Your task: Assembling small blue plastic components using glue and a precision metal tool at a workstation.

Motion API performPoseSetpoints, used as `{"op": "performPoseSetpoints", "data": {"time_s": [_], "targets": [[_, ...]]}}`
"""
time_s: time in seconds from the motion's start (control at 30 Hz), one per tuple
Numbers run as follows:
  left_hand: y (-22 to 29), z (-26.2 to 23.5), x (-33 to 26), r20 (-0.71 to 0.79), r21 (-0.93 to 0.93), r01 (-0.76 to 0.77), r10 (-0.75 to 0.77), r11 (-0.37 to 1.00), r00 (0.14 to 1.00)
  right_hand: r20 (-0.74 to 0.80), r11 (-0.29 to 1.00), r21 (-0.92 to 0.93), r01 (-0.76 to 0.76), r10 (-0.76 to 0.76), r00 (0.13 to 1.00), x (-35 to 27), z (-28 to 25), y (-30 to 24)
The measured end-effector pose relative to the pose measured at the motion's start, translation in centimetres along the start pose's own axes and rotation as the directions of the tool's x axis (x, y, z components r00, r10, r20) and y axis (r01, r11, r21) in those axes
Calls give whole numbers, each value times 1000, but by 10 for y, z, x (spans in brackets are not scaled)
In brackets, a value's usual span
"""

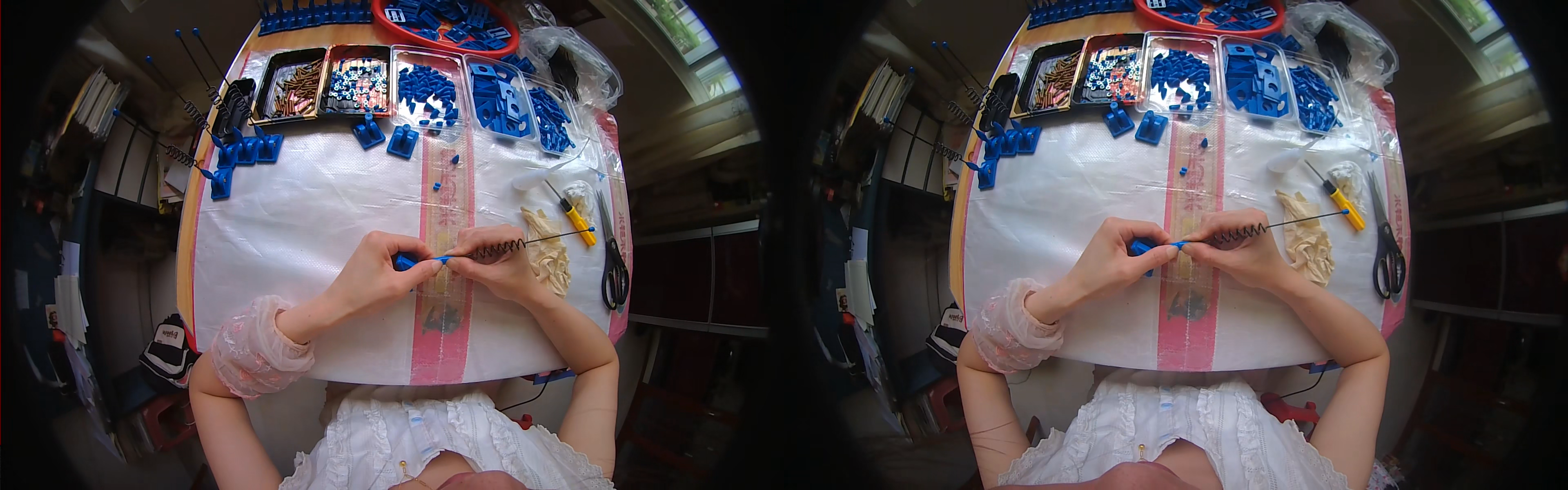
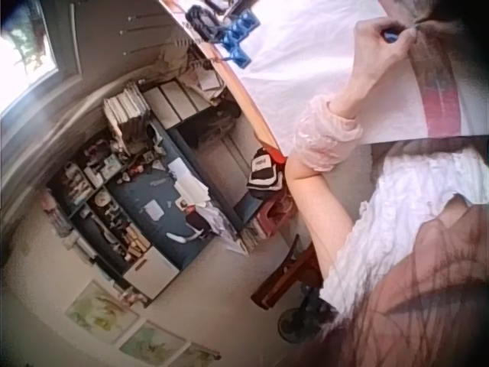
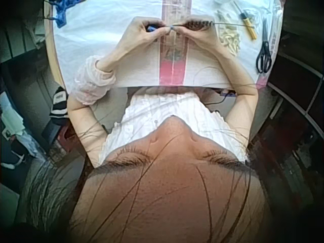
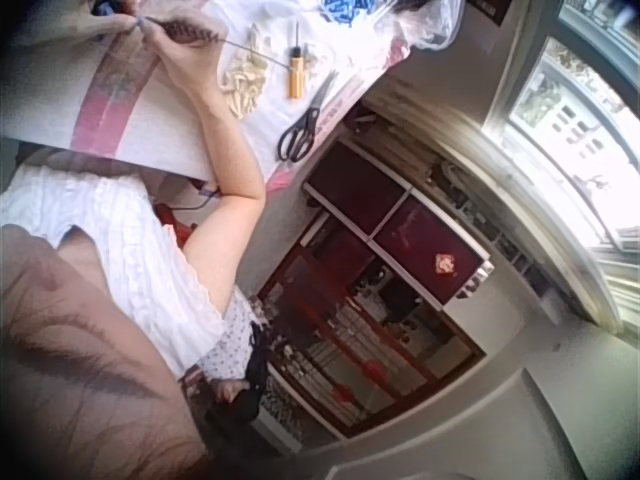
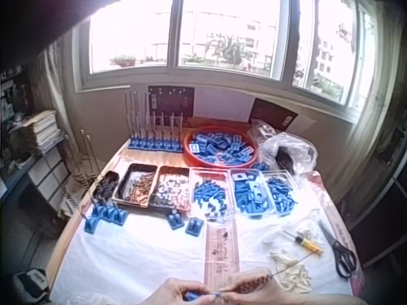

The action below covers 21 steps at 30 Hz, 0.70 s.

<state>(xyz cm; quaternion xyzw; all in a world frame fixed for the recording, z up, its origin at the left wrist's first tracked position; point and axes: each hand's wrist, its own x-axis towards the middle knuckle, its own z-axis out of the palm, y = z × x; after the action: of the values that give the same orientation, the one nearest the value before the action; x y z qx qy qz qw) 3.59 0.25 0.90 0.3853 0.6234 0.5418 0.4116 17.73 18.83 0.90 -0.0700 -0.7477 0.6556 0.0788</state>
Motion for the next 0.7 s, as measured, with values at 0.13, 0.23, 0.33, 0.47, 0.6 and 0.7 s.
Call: {"op": "performPoseSetpoints", "data": {"time_s": [0.13,0.23,0.33,0.47,0.6,0.7], "targets": [[4,-3,1,50,-55,60,-57,997,997,13,1000,-7,14,-14,1000,0,-2,2],[4,-5,1,85,-91,101,-93,991,992,21,1000,-3,24,-24,999,0,-3,2],[5,-5,0,94,-109,135,-125,985,988,17,1000,2,29,-29,999,0,-2,3],[4,-4,0,61,-76,86,-81,993,995,17,999,-23,48,-48,999,0,-2,5],[5,-2,0,47,-77,76,-72,994,996,20,999,-12,50,-50,999,-1,-2,8],[4,-2,-1,30,-65,69,-67,996,997,16,999,-12,49,-49,999,-1,-2,7]]}}
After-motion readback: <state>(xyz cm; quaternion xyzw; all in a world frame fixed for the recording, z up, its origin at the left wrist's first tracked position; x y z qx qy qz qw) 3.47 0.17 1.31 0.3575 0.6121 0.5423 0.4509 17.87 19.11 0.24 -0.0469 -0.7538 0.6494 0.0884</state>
